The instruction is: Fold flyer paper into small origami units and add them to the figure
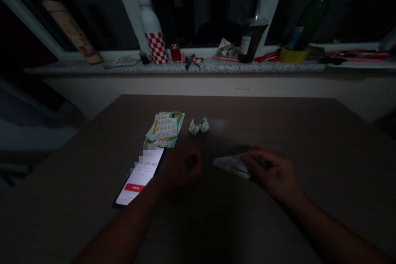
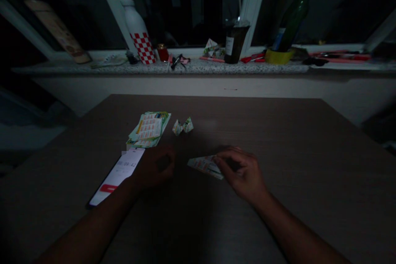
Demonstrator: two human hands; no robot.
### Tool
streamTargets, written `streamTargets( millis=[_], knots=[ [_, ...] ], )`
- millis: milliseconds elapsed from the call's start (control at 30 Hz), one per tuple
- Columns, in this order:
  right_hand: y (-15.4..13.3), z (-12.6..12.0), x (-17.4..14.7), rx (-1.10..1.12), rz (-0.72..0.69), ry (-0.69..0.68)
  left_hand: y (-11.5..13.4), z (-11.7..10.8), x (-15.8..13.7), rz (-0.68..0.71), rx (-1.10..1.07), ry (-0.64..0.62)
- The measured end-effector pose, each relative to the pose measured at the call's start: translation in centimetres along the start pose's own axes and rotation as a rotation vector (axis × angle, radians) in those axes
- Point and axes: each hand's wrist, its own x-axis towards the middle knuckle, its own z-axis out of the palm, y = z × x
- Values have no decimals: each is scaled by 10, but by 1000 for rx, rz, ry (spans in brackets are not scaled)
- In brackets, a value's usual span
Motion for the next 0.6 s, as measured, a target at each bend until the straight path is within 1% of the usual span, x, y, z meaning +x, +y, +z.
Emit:
streamTargets(
  millis=[67,167,233,333,467,533,600],
  knots=[
    [0,0,1,-14,-27,-44,5,5,1,37,-39,39],
    [-6,6,1,-14,-133,-116,17,18,2,63,-76,-16],
    [-9,10,0,-10,-176,-130,24,27,3,64,-111,-70],
    [-11,13,0,1,-161,-119,28,33,4,55,-172,-34],
    [-10,13,-1,35,-109,-100,28,33,4,21,-246,29],
    [-10,12,-1,45,-119,-102,30,34,4,44,-242,36],
    [-10,13,-1,43,-130,-105,32,37,4,94,-185,33]
  ],
)
